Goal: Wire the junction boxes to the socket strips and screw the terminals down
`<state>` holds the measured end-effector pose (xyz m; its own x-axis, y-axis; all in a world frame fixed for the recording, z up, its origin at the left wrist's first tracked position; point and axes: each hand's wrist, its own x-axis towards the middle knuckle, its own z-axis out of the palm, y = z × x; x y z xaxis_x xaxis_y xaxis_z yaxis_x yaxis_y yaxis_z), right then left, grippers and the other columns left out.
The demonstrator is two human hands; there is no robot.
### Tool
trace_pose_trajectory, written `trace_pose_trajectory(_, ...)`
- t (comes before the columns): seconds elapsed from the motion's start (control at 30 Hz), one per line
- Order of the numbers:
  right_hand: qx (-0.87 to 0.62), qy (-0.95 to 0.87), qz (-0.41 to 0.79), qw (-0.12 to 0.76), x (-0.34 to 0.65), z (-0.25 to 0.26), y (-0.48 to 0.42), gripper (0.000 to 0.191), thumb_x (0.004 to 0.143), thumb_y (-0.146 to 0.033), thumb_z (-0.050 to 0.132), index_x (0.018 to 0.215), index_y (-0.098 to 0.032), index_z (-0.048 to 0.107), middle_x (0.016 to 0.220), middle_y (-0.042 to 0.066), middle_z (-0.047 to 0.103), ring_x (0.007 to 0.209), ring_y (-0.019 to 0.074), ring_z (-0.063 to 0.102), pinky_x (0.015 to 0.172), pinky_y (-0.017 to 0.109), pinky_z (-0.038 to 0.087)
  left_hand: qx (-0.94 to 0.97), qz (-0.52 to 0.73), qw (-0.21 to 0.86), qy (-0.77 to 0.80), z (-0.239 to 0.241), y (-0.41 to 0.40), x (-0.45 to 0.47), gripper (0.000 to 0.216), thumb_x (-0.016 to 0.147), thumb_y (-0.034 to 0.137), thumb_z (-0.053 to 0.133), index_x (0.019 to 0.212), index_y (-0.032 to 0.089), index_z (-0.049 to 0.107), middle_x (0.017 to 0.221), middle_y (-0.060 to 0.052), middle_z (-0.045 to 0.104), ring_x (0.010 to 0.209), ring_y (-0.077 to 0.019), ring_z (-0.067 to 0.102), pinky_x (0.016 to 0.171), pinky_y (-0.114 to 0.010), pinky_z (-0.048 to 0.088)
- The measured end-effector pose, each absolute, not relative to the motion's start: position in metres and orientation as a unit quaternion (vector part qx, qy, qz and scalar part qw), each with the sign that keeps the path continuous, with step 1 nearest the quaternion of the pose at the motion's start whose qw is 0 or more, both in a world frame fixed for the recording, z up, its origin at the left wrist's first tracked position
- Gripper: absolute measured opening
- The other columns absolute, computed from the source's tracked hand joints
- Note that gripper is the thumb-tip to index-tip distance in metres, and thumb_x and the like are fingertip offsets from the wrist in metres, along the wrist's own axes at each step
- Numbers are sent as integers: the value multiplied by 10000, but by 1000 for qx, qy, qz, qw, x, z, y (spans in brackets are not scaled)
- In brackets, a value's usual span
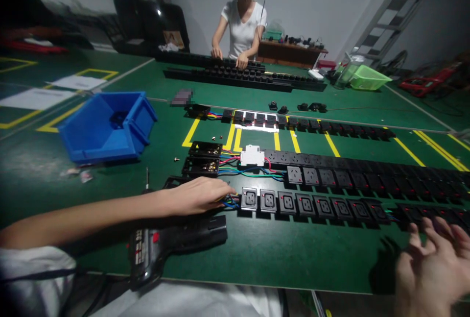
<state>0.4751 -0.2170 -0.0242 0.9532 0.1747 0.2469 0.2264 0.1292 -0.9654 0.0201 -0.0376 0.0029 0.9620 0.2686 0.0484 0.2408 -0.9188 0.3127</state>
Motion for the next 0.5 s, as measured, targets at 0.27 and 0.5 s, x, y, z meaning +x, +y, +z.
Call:
trace_pose_trajectory(0.27, -611, -658, 135, 420, 338, 19, -164, 303, 871, -353, 632, 1149, -236, 600, 1132, 84, 630, 1035, 232, 620, 922, 433, 520, 978, 40, 160, 126, 2, -48, 40, 336, 926, 248, 530, 1242, 153, 462, 987, -94, 652, 896, -234, 631, 766, -332, 496)
trace_pose_trajectory(0.5, -483, -857, 115, 133, 280, -12, -132, 530, 893, -471, 607, 1343, -232, 460, 1345, 85, 491, 1198, 250, 498, 989, 440, 471, 968, 52, 164, 183, 21, -37, -25, 501, 935, 387, 544, 1371, 175, 418, 1276, -140, 557, 1182, -257, 533, 1013, -398, 423)
